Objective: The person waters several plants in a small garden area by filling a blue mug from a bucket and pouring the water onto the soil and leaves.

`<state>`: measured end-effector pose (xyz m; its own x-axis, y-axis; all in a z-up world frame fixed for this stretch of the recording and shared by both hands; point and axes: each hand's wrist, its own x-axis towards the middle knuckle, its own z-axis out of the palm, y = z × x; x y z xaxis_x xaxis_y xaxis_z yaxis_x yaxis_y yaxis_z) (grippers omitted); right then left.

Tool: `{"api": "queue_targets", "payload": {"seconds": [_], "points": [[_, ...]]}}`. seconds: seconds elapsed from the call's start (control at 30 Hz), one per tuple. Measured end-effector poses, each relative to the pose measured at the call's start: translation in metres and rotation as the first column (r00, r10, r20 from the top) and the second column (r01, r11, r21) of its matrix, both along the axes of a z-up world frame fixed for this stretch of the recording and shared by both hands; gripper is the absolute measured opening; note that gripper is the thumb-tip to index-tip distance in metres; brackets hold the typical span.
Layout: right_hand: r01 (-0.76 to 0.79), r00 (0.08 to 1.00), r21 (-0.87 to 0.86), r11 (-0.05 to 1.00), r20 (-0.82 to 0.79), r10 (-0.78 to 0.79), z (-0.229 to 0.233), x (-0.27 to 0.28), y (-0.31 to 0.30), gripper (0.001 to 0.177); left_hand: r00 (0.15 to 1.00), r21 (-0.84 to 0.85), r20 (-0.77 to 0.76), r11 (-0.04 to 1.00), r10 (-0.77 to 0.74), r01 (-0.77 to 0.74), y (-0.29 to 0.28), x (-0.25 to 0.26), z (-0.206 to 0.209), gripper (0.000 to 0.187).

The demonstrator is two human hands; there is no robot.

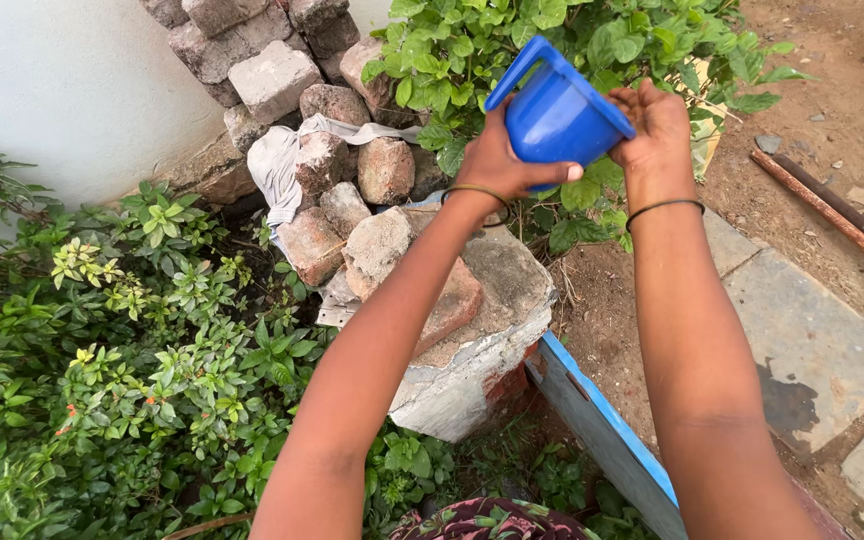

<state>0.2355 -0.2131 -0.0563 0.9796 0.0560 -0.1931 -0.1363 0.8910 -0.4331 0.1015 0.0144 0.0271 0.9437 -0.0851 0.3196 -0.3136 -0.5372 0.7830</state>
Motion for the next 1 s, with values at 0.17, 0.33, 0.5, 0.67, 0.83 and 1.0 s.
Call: {"api": "queue_targets", "payload": {"seconds": [0.17, 0.33, 0.5, 0.67, 0.83, 1.0], "points": [[0.01, 1.0, -0.023, 1.0, -0.008, -0.01, 0.009, 0.001, 0.007, 0.046, 1.0, 0.069, -0.02, 0.998, 0.012, -0.01, 0.004, 0.021, 0.003, 0.146], [0.073, 0.993, -0.08, 0.994, -0.084, -0.08, -0.006, 0.007, 0.015, 0.04, 0.997, 0.042, -0.037, 0.997, -0.064, 0.066, 0.012, 0.028, -0.002, 0.145], [0.044, 0.991, -0.009, 0.999, -0.127, -0.045, -0.042, 0.03, 0.017, 0.046, 0.988, -0.047, -0.116, 0.994, -0.1, 0.095, 0.014, 0.034, -0.008, 0.146], [0.037, 0.992, 0.024, 0.999, -0.124, -0.034, -0.052, 0.03, 0.022, 0.042, 0.982, -0.001, -0.143, 0.992, -0.127, 0.128, 0.021, 0.037, -0.006, 0.142], [-0.002, 0.996, 0.067, 0.998, -0.085, 0.008, -0.061, 0.033, 0.022, 0.039, 0.939, -0.105, -0.309, 0.987, -0.15, 0.123, 0.018, 0.037, 0.004, 0.146], [0.008, 0.997, 0.056, 0.998, -0.081, -0.003, -0.059, 0.037, 0.023, 0.035, 0.967, -0.029, -0.194, 0.986, -0.168, 0.165, 0.018, 0.046, 0.003, 0.147]]}}
